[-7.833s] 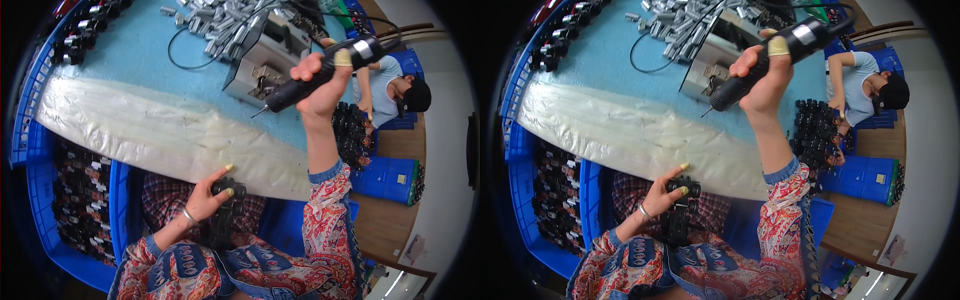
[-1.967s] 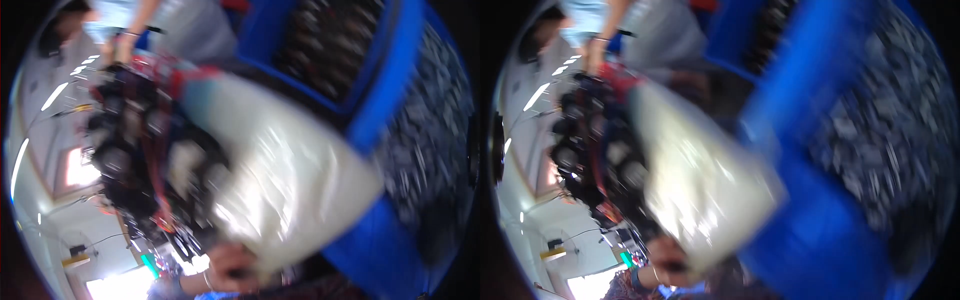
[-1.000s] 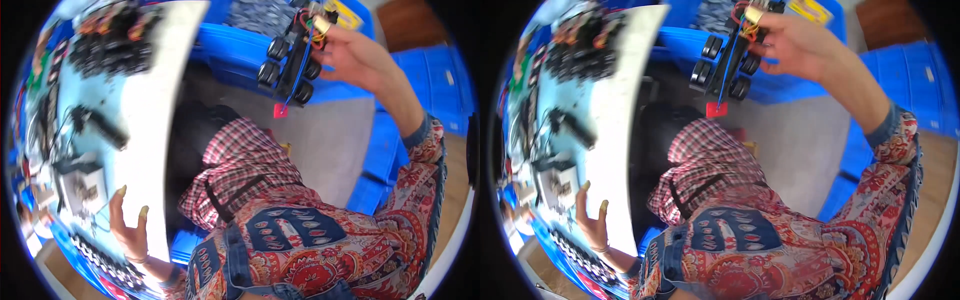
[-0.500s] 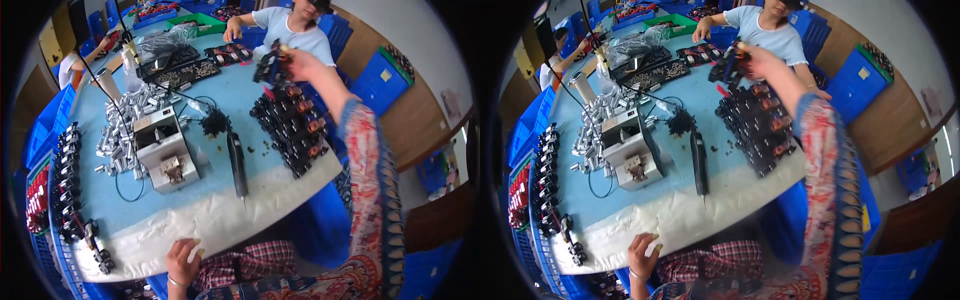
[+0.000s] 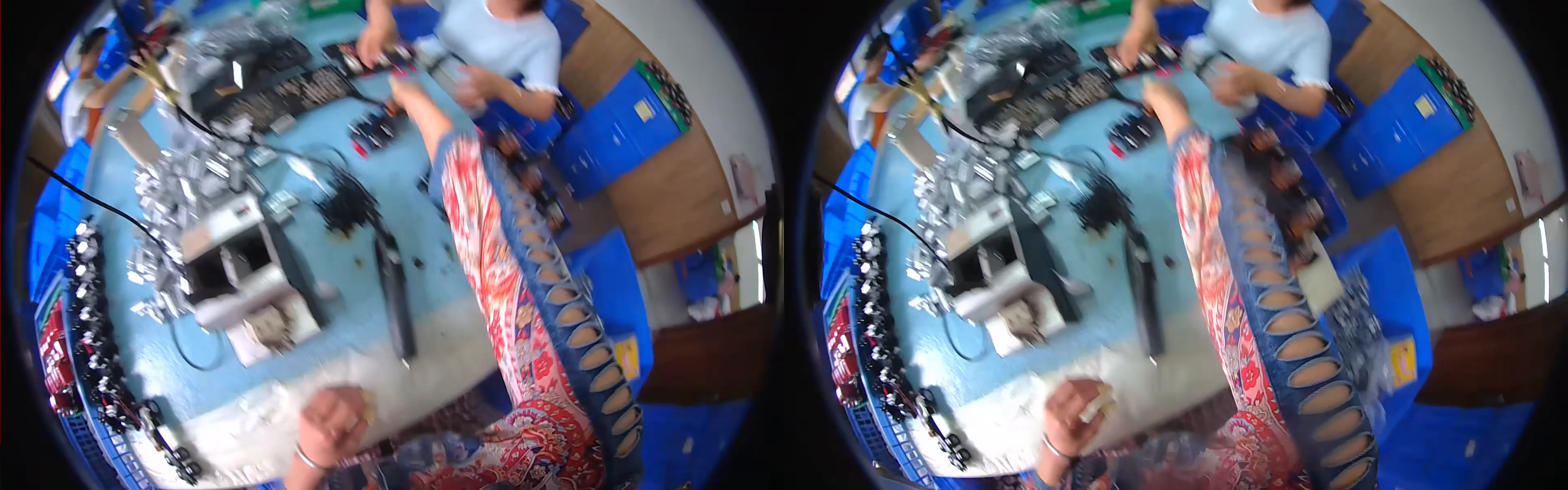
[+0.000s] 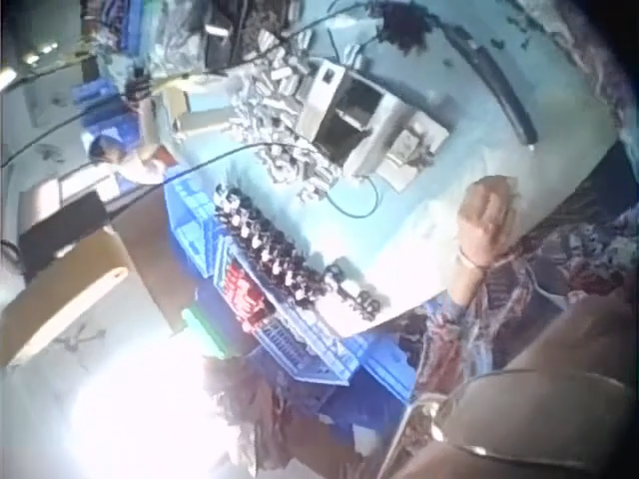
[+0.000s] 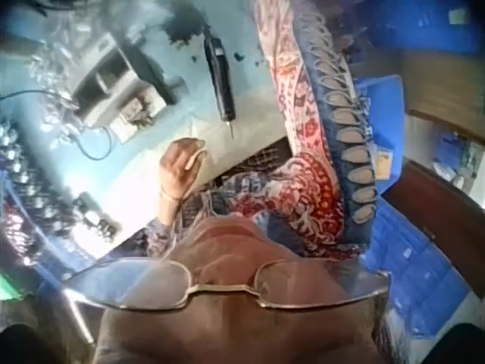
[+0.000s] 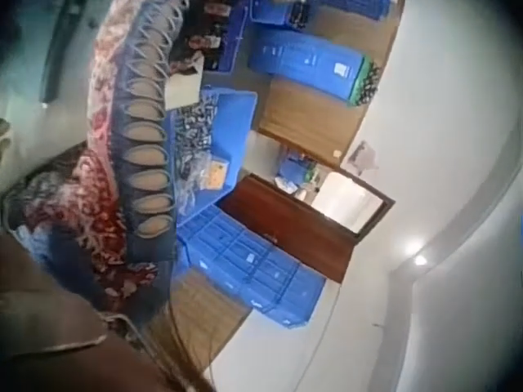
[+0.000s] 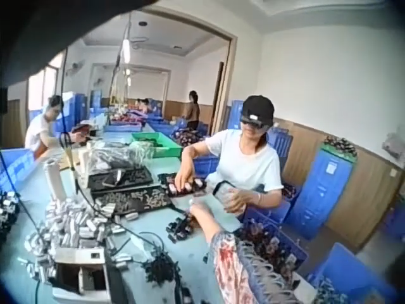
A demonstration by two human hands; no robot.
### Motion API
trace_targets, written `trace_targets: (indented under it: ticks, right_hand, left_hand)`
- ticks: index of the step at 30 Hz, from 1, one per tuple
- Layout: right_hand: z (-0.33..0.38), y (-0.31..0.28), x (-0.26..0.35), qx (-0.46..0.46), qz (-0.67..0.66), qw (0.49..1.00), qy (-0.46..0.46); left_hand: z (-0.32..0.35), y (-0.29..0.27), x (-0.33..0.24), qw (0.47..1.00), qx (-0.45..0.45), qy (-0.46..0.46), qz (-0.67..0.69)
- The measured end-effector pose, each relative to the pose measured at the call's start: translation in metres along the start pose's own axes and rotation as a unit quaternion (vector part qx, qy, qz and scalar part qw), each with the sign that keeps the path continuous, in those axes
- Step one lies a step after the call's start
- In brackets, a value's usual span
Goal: Assembling electronic and mechanical components for RC toy cars at a factory workstation.
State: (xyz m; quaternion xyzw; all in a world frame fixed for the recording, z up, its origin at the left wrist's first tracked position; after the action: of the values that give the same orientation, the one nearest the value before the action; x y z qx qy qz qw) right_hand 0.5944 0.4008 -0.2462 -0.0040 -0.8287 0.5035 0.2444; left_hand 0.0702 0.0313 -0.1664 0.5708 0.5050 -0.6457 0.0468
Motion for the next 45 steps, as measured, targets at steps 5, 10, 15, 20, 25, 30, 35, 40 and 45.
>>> trace_targets:
  ticks: [5, 10, 15, 20, 25, 30, 35, 40, 45]
  right_hand:
    - [0.077, -0.288, 0.127, 0.048, 0.006, 0.96, -0.274]
    - [0.257, -0.441, 0.12, -0.006, -0.046, 0.935, -0.352]
    - [0.418, -0.389, 0.051, 0.112, -0.186, 0.965, -0.145]
    - [0.462, -0.293, 0.009, 0.014, 0.0, 0.948, -0.317]
    - [0.446, -0.264, 0.009, -0.002, 0.131, 0.919, -0.371]
    - [0.461, -0.278, 0.008, 0.065, 0.067, 0.924, -0.37]
    - [0.464, -0.289, -0.006, 0.063, 0.027, 0.923, -0.378]
    - [0.433, -0.282, -0.025, 0.078, 0.022, 0.91, -0.407]
    - [0.431, -0.288, -0.033, 0.138, 0.077, 0.901, -0.403]
  left_hand:
    - [-0.061, 0.023, -0.042, 0.993, -0.027, 0.11, -0.033]
    - [-0.119, 0.076, -0.054, 0.943, -0.054, 0.294, -0.149]
    - [-0.181, 0.114, -0.054, 0.882, -0.036, 0.405, -0.238]
    - [-0.183, 0.134, -0.067, 0.86, -0.041, 0.43, -0.27]
    - [-0.142, 0.157, -0.059, 0.86, 0.028, 0.415, -0.296]
    - [-0.154, 0.156, -0.055, 0.868, 0.025, 0.348, -0.353]
    - [-0.163, 0.164, -0.066, 0.876, 0.028, 0.358, -0.323]
    - [-0.206, 0.187, -0.117, 0.902, -0.048, 0.282, -0.324]
    - [-0.228, 0.189, -0.104, 0.918, -0.1, 0.189, -0.335]
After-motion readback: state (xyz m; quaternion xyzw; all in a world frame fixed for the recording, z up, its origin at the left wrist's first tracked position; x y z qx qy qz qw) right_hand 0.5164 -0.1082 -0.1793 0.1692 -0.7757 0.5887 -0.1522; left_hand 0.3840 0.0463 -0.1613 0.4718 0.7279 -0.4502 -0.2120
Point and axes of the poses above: each hand's wrist, its own z-axis away from the middle knuckle, its own y-axis out of the palm, x = y × z, the point moved 1 cm from there along -z, towards the middle knuckle, and after that the axes turned 15 degrees about -y, right-handed, at the moved point
